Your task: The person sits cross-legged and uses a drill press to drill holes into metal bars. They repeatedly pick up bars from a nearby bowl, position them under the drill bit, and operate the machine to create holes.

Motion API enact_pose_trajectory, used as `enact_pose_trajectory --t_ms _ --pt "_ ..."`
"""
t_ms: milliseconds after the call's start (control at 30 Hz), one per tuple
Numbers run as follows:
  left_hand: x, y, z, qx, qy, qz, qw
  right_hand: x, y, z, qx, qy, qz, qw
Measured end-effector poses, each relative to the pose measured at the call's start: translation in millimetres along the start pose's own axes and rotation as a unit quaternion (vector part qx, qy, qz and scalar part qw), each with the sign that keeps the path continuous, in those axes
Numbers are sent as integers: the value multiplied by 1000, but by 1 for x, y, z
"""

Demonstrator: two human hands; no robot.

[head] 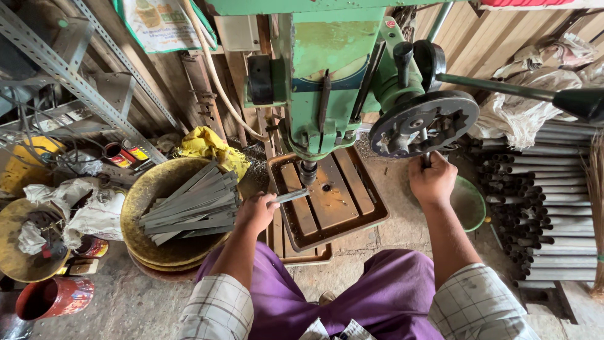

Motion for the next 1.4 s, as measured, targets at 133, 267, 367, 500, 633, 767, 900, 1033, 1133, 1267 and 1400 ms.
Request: enact_pose_trajectory --t_ms 133,267,367,500,633,767,900,1033,1133,1267,1400 --pt "-3 -1 -2 -13 10 -7 1000 6 -9 -1 4 1 -10 1000" --pt "-8 -5 -2 -8 9 11 1000 25 -36 -3 14 31 -49 998" --pt "-9 -7 -1 -21 14 4 1000 44 -53 0 15 48 -65 997" --pt "-6 -5 -6 -14 11 -17 1000 37 -45 -1 59 79 -76 992" --pt "-11 -5 -5 -5 -23 -42 999 -22 9 -1 54 156 -91 982" --pt "-12 -8 -7 2 -13 -30 999 -102 54 21 34 194 -193 961" --pt "-24 -4 -17 -58 53 -21 997 -118 62 38 103 254 -142 951" --pt "-40 73 -31 -162 145 -35 976 -108 50 24 80 228 -157 958" --pt "-46 177 -54 -215 198 54 955 -94 24 15 10 209 -179 961" --pt "-32 286 -99 -253 256 122 925 -70 -51 -4 8 191 -89 977" --pt "-29 278 -72 -201 169 152 953 -44 -94 -7 87 200 64 974"
Point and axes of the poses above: each hand's wrist, its own z-axis towards the middle knuckle, its own x-axis out of the palm, y = z × x, the point moved 8 cm from there along z, towards the middle knuckle, and after that the axes turned 10 degrees about -x, right-handed, at the moved point
